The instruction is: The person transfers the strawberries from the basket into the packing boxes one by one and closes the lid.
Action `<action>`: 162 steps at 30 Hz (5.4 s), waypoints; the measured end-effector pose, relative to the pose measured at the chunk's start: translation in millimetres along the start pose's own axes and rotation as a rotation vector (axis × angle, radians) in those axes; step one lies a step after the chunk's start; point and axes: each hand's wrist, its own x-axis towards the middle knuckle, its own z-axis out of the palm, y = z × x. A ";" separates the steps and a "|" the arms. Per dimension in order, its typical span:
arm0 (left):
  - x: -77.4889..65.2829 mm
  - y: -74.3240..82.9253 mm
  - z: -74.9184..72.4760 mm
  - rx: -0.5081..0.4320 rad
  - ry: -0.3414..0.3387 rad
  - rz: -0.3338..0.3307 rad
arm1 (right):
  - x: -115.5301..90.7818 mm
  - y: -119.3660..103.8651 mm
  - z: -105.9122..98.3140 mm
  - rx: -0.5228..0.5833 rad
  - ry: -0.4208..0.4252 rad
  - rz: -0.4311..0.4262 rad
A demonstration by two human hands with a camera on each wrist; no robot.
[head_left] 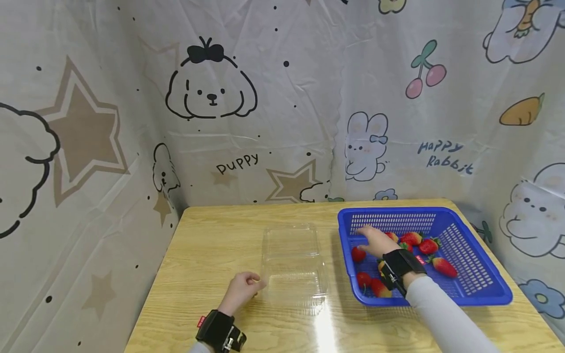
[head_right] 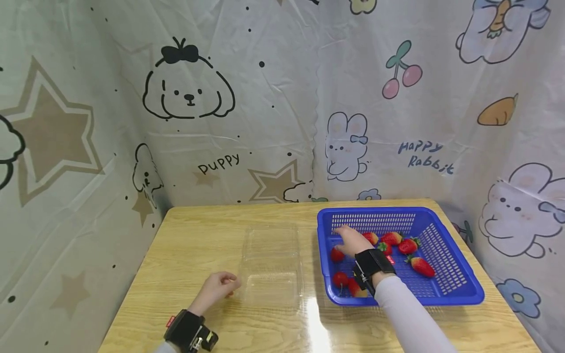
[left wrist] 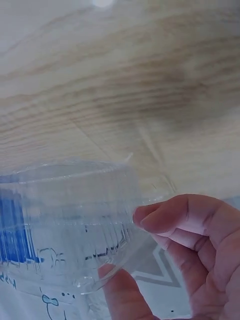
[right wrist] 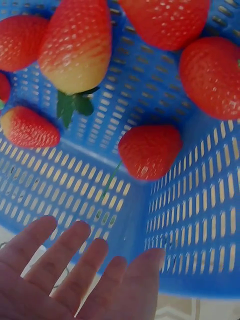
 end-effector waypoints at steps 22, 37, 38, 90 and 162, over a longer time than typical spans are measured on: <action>-9.0 -18.2 22.1 -0.318 0.015 -0.019 | 17.0 17.0 39.7 -0.020 -0.042 -0.035; -10.1 -19.6 23.8 -0.363 0.021 -0.044 | 21.8 20.0 51.6 -0.047 -0.024 -0.002; -10.3 -19.4 23.7 -0.362 0.023 -0.045 | 22.0 20.3 51.7 -0.052 -0.017 -0.021; -10.7 -19.5 24.8 -0.425 0.025 -0.039 | 0.0 -92.1 -38.5 0.044 0.014 -0.420; -10.3 -19.8 25.4 -0.426 0.026 -0.083 | 36.3 -133.8 130.4 -0.061 -0.259 -0.536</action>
